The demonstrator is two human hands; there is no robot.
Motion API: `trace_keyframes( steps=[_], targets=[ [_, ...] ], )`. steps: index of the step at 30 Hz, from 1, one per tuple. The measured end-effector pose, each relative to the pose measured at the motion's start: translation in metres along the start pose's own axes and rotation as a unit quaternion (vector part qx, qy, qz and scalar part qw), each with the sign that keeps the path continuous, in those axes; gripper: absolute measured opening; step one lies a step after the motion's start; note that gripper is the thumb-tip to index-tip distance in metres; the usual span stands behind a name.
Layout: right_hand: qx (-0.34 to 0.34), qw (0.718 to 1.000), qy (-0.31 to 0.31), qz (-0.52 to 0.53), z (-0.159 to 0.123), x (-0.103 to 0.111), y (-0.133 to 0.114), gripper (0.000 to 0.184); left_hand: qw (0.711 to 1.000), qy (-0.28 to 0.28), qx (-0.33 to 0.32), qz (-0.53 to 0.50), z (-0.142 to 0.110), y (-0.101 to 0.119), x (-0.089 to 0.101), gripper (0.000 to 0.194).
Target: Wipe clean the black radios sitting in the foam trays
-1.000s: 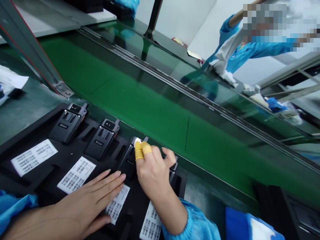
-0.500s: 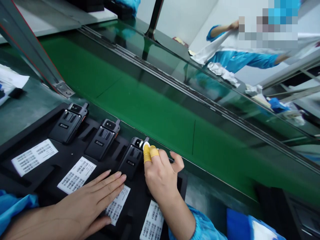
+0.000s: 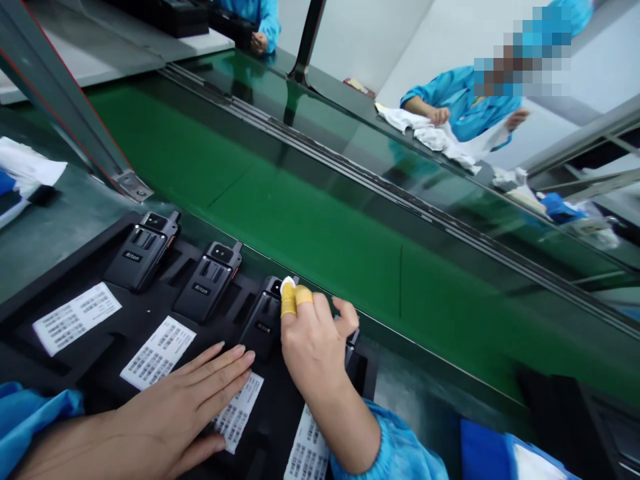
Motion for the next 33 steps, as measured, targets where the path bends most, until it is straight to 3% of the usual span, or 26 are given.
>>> trace_keyframes(
  steps=[5, 10, 15, 33],
  targets=[
    [-0.038, 0.999, 0.001, -0.006, -0.025, 0.019, 0.016, 0.027, 1.000, -0.001, 0.011, -0.012, -0.002, -0.001, -0.005, 0.057],
    [-0.030, 0.997, 0.022, 0.067, -0.035, 0.038, -0.015, 0.024, 1.000, -0.007, 0.019, -0.014, -0.004, -0.001, -0.008, 0.060],
    [0.018, 0.995, 0.023, 0.094, -0.027, 0.032, -0.042, 0.029, 1.000, -0.006, 0.015, -0.021, 0.000, 0.000, -0.005, 0.057],
    [0.023, 0.997, -0.005, 0.070, -0.030, 0.034, -0.037, 0.029, 1.000, 0.005, 0.012, -0.022, 0.000, 0.002, -0.002, 0.055]
  ],
)
Point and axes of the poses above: each hand's wrist, its own z-axis towards the middle knuckle, its own x-axis out of the back of the hand, y = z × x, the point moved 3 cm from there along z, towards the middle knuckle, and after that the axes turned 11 degrees about y, right-handed, at the moved point
